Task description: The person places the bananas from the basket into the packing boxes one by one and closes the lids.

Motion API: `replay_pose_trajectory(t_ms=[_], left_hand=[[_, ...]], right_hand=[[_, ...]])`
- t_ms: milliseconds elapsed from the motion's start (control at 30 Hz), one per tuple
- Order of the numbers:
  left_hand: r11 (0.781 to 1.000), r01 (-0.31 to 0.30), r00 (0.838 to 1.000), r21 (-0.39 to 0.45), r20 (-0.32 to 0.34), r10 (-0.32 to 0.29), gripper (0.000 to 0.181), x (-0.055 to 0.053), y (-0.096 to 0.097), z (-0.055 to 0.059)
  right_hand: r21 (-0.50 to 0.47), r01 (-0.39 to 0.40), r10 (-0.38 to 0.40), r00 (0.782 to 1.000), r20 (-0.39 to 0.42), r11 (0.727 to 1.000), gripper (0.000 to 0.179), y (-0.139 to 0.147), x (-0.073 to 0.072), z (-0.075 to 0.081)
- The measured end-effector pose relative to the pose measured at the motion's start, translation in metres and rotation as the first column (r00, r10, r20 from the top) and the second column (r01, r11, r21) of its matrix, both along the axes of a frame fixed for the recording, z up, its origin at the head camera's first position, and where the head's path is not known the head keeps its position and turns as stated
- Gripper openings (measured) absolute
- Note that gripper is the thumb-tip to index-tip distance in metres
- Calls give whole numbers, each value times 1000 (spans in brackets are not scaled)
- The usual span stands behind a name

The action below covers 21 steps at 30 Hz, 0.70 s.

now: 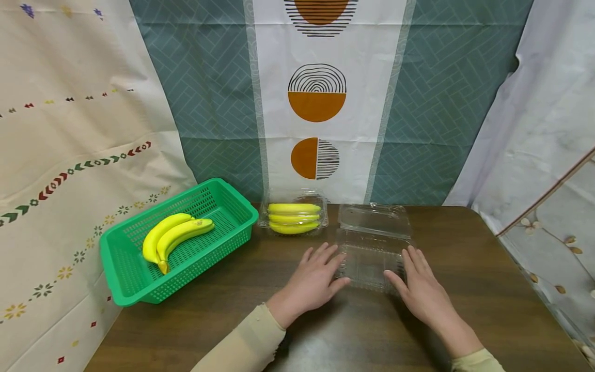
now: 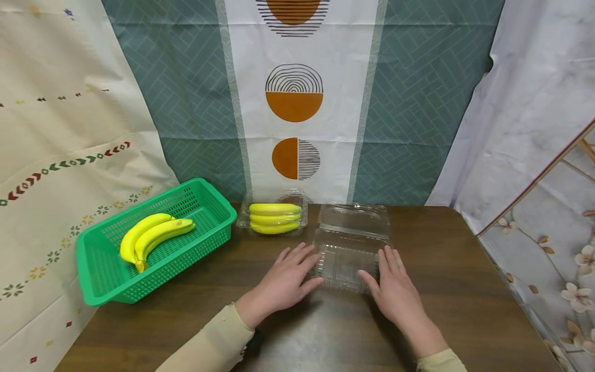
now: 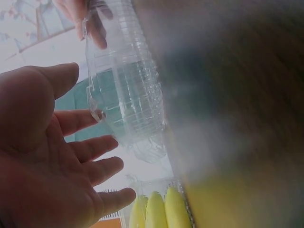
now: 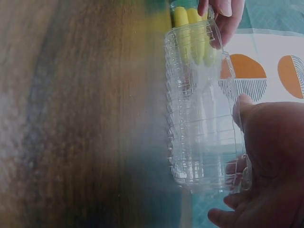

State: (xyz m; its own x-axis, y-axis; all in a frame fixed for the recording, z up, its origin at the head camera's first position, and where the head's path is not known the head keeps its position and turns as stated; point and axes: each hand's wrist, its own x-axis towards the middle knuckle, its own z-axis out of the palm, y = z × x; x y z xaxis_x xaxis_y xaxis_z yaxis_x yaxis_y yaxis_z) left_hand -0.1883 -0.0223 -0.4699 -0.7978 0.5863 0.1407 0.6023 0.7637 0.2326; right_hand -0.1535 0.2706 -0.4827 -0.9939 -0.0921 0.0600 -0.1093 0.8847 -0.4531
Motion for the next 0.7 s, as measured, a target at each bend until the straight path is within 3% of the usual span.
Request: replay_pose_trajectory(t_ms=[700], left_hand=[[1000, -7, 1000, -4, 4, 7, 63, -1, -12, 2]], right_hand=[[6, -9, 9, 1000, -2, 1000, 100, -13, -3, 1]])
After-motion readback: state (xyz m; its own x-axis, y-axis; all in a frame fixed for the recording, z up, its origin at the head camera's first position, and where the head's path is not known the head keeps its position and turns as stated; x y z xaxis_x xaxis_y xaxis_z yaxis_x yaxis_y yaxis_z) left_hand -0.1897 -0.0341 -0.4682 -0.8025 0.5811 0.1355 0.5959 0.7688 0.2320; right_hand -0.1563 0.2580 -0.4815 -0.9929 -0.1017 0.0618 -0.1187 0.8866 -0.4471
